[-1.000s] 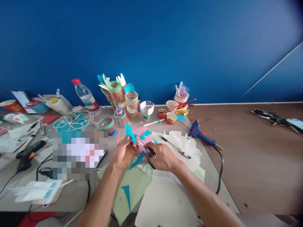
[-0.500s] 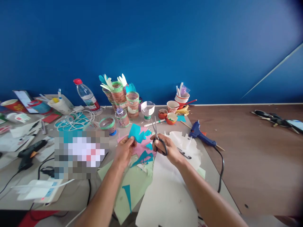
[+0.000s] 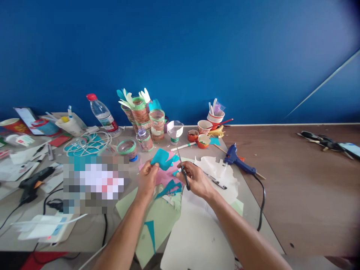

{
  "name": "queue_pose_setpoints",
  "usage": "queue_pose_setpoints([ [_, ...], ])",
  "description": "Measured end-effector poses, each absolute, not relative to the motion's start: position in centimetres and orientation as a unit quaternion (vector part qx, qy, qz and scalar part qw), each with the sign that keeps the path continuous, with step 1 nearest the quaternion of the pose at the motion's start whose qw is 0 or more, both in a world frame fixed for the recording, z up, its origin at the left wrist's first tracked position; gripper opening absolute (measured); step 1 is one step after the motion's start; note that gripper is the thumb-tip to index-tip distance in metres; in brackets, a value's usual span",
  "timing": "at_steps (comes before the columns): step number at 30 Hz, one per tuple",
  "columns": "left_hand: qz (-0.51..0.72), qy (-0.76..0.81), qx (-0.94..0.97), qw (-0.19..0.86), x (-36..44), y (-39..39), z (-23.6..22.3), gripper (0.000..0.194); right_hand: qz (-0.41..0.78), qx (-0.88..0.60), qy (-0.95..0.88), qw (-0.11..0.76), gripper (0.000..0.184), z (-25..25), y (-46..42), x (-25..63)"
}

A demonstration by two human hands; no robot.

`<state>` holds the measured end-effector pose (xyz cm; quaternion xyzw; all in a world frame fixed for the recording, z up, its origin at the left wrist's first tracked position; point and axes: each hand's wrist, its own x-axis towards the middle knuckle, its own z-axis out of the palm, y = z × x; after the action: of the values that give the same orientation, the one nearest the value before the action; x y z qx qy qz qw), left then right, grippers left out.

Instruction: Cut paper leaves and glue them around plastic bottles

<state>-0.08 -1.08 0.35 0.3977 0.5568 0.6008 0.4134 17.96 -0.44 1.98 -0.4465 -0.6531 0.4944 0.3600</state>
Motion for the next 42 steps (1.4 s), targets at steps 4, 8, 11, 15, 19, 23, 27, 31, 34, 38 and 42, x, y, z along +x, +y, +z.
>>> queue_pose_setpoints([
  [4, 0.599, 0.561, 0.386, 0.42, 0.0, -1.1, 0.3, 0.021, 0.552, -0.443, -0.565, 0.424, 0.036, 1.9, -0.1, 17.6],
  [8, 0.582, 0.55, 0.406, 0.44, 0.0, -1.2, 0.4, 0.02, 0.57, -0.418, -0.488, 0.513, 0.046, 1.9, 0.3, 17.4],
  [11, 0.57, 0.526, 0.425, 0.467, 0.1, -1.4, 0.5, 0.017, 0.566, -0.4, -0.472, 0.545, 0.048, 2.0, 0.4, 17.6],
  [15, 0.555, 0.503, 0.478, 0.459, 0.3, -1.6, 0.7, 0.008, 0.564, -0.394, -0.481, 0.544, 0.043, 1.9, 0.5, 17.7],
  [19, 0.549, 0.497, 0.498, 0.451, 0.5, -1.9, 1.1, 0.003, 0.541, -0.409, -0.512, 0.527, 0.039, 1.8, 0.5, 17.7],
  [23, 0.525, 0.479, 0.5, 0.495, 0.6, -2.0, 1.3, 0.007, 0.545, -0.411, -0.524, 0.509, 0.034, 1.9, 0.3, 17.6],
  [27, 0.55, 0.451, 0.423, 0.562, 0.5, -1.9, 0.8, 0.017, 0.549, -0.42, -0.501, 0.521, 0.032, 1.8, 0.2, 17.5],
  [31, 0.524, 0.391, 0.415, 0.633, 0.5, -2.1, 0.4, 0.029, 0.541, -0.434, -0.433, 0.575, 0.033, 1.3, 0.3, 17.1],
  [34, 0.481, 0.38, 0.46, 0.642, 0.8, -2.2, 0.9, 0.037, 0.52, -0.451, -0.402, 0.604, 0.033, 1.0, 0.3, 16.9],
  [38, 0.489, 0.407, 0.464, 0.616, 1.3, -2.3, 1.3, 0.039, 0.491, -0.47, -0.407, 0.61, 0.032, 0.9, -0.2, 16.3],
  [42, 0.508, 0.445, 0.453, 0.582, 1.4, -2.1, 0.6, 0.029, 0.505, -0.45, -0.427, 0.6, 0.032, 0.8, -0.6, 15.6],
])
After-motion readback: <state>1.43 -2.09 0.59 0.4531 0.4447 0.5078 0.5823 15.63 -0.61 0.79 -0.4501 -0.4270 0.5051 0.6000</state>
